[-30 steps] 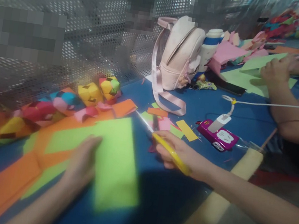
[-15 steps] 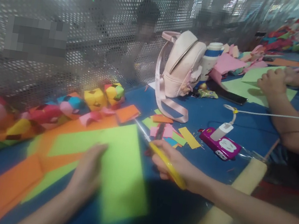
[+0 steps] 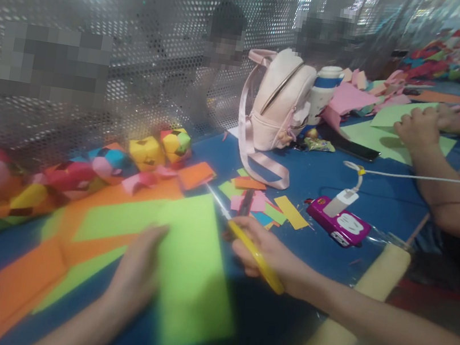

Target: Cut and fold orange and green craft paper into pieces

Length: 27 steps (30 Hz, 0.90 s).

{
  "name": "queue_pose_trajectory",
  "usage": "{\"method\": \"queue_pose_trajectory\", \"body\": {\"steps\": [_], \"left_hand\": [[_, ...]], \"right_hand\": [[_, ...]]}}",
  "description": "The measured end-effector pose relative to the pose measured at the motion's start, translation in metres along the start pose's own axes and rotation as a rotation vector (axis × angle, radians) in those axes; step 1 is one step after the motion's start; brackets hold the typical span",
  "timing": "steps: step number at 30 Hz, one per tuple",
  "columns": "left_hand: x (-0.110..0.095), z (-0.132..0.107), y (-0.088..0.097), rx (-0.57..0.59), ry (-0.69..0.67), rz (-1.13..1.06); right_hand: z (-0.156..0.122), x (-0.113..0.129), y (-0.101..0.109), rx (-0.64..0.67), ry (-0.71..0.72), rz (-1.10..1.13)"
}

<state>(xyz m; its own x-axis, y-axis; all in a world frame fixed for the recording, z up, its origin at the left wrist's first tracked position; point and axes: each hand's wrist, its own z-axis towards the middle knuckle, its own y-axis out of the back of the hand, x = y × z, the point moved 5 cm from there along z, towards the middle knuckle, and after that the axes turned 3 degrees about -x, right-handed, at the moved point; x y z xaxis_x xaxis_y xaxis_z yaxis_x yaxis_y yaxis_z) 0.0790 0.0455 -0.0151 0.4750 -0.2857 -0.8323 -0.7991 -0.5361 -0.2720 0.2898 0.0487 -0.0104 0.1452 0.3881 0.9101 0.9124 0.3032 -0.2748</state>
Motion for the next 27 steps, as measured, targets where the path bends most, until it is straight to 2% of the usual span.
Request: {"method": "queue_pose_trajectory", "body": {"steps": [11,19,27], "left_hand": [[0.0012,-0.0092,-0.0078,0.037,0.047,-0.006],[0.0056,-0.0057,-0.0039,0.055,0.056,0.028],[0.0069,-0.0015,-0.0017,0.061,0.036,0.040]], "right_hand": [[-0.0010,-0.0006,-0.0015,-0.005,-0.008,-0.007],[-0.0011,0.0002,-0.0023,0.008,0.004,-0.016],[0.0004,-0.0033,0.0003,-0.014,-0.051,-0.006]]}}
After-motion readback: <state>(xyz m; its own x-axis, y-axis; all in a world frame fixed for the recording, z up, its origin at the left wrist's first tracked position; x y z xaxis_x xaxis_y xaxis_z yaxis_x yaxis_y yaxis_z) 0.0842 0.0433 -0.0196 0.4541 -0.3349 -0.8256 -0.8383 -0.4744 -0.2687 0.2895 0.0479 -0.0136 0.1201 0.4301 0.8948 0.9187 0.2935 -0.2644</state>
